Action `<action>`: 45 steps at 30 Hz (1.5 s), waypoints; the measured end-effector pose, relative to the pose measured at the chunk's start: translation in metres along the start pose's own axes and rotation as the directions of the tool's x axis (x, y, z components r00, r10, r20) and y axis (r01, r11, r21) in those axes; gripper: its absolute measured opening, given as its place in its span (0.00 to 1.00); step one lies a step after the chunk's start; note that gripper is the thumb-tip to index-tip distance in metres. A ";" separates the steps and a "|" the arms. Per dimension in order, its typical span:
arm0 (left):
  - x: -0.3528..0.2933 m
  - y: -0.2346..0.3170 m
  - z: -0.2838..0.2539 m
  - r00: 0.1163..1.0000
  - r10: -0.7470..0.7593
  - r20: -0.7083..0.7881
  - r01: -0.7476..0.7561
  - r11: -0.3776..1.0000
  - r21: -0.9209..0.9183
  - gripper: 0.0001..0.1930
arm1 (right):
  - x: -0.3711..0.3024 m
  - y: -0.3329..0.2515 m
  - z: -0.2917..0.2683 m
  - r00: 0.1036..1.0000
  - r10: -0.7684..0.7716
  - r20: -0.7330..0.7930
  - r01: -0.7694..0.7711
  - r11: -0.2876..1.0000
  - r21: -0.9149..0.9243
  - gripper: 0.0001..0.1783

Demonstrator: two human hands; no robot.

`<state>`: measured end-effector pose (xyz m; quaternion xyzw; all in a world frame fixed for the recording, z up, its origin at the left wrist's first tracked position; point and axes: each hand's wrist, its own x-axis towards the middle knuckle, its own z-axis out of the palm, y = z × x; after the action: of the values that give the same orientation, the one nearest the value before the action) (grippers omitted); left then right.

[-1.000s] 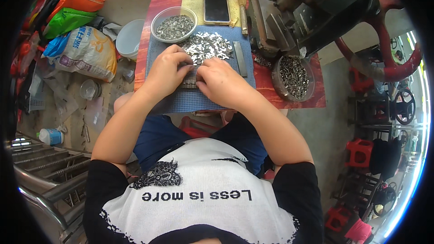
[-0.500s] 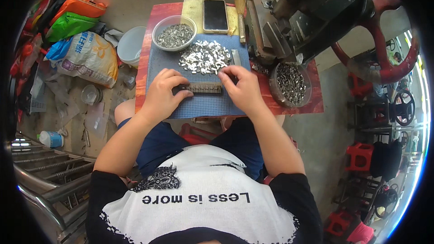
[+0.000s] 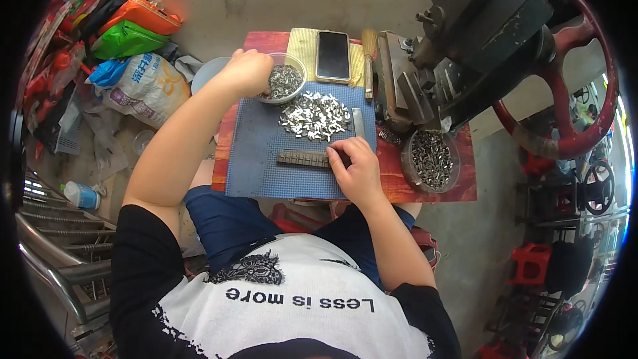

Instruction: Manually placing small metal components onto a jig and using a press machine to assemble them.

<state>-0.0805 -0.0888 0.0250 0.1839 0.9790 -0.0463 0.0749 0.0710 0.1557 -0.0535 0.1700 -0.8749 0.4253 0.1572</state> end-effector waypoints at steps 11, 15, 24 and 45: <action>-0.001 -0.003 0.039 0.971 0.015 -0.237 -0.138 0.846 -0.514 0.16 | 0.017 0.005 -0.001 0.989 0.144 -0.025 -0.138 0.974 0.180 0.08; -0.001 0.000 0.046 0.930 0.018 -0.368 -0.200 0.864 -0.463 0.12 | 0.069 -0.015 0.002 0.997 0.051 -0.066 -0.042 0.991 0.125 0.09; -0.007 -0.011 0.060 0.846 0.027 -0.533 -0.359 0.767 -0.532 0.09 | 0.158 -0.019 0.047 0.943 -0.019 0.332 0.135 0.934 -0.330 0.15; -0.004 -0.025 0.062 0.825 -0.135 -0.548 -0.421 0.498 -0.758 0.11 | 0.181 -0.023 0.059 0.920 0.267 0.285 -0.281 0.960 0.007 0.20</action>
<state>-0.0783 -0.1207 -0.0342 0.2122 0.8290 0.5032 -0.1202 -0.0885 0.0664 0.0035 0.1083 -0.8930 0.4354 -0.0339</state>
